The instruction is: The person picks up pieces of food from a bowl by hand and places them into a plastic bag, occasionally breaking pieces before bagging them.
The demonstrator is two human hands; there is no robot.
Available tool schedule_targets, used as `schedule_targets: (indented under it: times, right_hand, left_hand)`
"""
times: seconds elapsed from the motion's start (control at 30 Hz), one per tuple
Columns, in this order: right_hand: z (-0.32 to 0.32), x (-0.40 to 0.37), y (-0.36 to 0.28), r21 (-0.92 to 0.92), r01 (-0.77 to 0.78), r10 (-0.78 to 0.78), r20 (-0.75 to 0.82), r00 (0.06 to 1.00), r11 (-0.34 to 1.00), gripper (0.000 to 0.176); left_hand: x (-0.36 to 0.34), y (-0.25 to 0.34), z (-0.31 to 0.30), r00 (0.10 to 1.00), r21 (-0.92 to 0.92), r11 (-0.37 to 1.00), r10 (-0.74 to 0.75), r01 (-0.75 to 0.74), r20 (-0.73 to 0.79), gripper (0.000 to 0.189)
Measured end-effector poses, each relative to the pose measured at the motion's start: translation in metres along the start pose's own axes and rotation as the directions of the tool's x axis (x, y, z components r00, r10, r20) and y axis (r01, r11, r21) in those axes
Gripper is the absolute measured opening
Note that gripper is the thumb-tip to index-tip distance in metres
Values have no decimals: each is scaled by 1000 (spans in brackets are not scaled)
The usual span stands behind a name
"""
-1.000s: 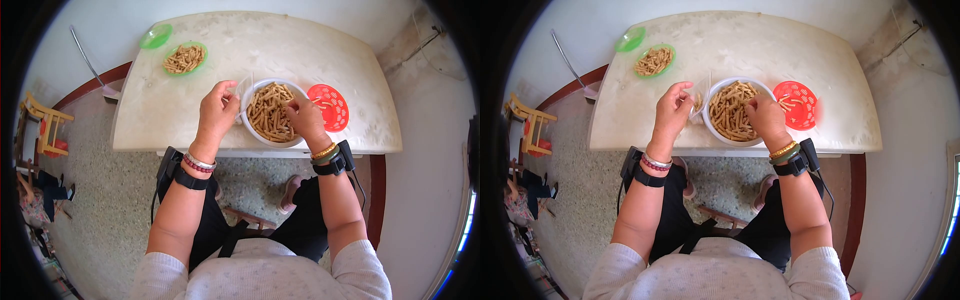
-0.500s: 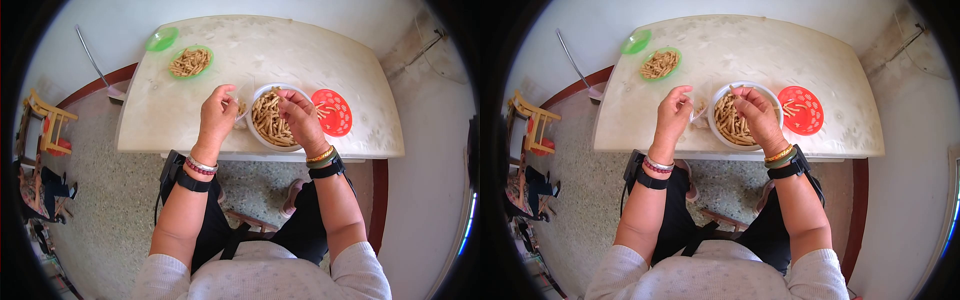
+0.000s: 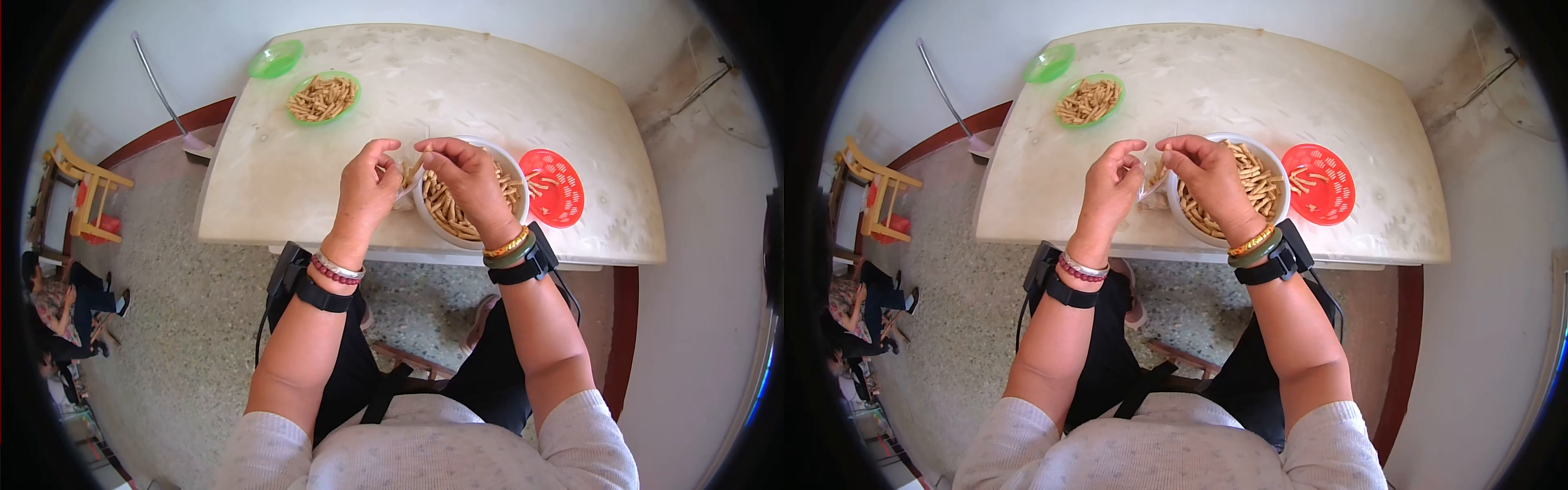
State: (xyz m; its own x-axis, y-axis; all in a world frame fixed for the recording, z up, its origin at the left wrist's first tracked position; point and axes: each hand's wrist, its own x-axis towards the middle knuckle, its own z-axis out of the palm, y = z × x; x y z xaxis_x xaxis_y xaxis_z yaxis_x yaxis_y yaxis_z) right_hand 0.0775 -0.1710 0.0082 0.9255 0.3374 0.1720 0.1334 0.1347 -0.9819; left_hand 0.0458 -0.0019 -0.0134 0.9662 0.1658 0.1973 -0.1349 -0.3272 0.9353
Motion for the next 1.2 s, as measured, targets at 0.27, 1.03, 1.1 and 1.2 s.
schedule_targets:
  times: [0.27,1.03,1.1,1.2]
  right_hand:
    - [-19,11,24,-453,-65,2,-139,990,889,28]
    - [-27,-29,2,-547,226,-171,150,974,806,34]
    - [-37,-31,0,-538,194,-157,114,981,821,33]
    - [-55,-29,1,-590,149,-167,25,986,793,27]
  left_hand:
    - [9,3,4,996,18,998,54,-52,-72,32]
    - [13,13,5,953,207,934,303,-291,-30,29]
    - [11,12,5,959,193,942,285,-276,-17,28]
    - [12,11,9,967,212,944,256,-251,5,28]
